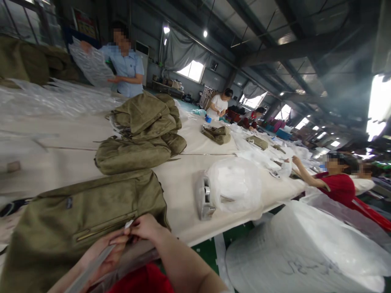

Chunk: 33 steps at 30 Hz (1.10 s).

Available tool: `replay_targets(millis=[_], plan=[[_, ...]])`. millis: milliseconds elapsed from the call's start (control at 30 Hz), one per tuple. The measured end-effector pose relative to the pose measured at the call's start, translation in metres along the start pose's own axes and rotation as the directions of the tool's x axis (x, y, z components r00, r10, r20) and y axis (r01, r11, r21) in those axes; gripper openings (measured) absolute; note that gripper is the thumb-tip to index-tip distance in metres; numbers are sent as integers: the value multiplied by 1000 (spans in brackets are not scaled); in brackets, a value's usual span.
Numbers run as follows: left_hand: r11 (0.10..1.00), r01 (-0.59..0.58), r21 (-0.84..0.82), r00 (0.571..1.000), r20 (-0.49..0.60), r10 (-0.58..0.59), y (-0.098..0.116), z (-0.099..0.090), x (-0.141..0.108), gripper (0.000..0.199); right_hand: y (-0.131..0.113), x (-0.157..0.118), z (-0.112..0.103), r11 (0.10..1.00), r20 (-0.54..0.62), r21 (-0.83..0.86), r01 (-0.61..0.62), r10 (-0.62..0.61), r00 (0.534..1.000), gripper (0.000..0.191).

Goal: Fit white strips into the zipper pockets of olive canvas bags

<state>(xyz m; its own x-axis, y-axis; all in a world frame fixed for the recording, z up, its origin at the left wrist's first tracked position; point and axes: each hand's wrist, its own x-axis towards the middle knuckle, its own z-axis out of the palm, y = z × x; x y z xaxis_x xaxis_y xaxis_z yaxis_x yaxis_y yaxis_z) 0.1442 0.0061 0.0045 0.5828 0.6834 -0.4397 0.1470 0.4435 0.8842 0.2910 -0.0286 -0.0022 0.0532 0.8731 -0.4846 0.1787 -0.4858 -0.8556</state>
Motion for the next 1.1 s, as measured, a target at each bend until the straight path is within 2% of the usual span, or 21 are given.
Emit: replay_targets(millis=[67,100,133,167,200,233,267,333,367,467,567,633,767,867,933,1000,1100], plan=[[998,63,2,993,96,-62,2,5,-4,40,-3,-1,3,998,-67,-51,-31,27,997,6],[994,83,69,993,75,-88,3,8,-7,41,-3,-3,4,996,-88,-83,-29,21,996,11],[988,45,147,999,-35,-40,4,11,-9,41,-3,-5,4,993,-84,-116,-1,-9,996,16],[967,-27,255,992,-112,57,5,13,-12,41,-2,-7,3,993,-65,-113,19,-26,998,21],[903,-20,429,976,-186,110,7,15,-14,43,-1,-9,2,994,-27,-94,50,-52,998,22],[799,-20,601,964,-200,175,8,16,-16,42,0,-12,0,995,14,-52,86,-85,996,21],[653,-9,758,953,-192,235,9,17,-18,41,2,-15,-2,994,35,3,112,-112,993,19],[369,43,928,943,-160,293,10,16,-22,39,6,-20,-6,982,30,118,146,-151,988,17],[275,59,960,941,-146,307,10,16,-25,38,7,-22,-7,974,14,168,154,-158,987,19],[120,49,992,943,-85,321,8,18,-30,33,10,-26,-6,952,-17,260,160,-161,987,36],[-14,42,999,950,-35,310,5,26,-32,29,9,-25,-3,951,-23,269,153,-152,988,53],[-27,56,998,950,-45,310,3,31,-31,31,8,-25,-2,958,-21,249,142,-142,990,54],[-30,63,998,948,-50,315,0,35,-30,33,6,-27,-2,970,2,187,153,-156,988,40],[28,50,998,946,-56,320,-2,29,-31,29,8,-29,-3,966,18,194,172,-179,984,33],[144,80,986,937,-124,328,-3,24,-30,27,10,-28,-3,962,24,211,175,-184,983,31],[300,104,948,924,-204,325,-2,18,-30,27,11,-27,-3,964,30,205,171,-181,983,30],[631,49,774,931,-264,252,1,14,-27,20,11,-25,-1,973,35,163,162,-170,985,29]])
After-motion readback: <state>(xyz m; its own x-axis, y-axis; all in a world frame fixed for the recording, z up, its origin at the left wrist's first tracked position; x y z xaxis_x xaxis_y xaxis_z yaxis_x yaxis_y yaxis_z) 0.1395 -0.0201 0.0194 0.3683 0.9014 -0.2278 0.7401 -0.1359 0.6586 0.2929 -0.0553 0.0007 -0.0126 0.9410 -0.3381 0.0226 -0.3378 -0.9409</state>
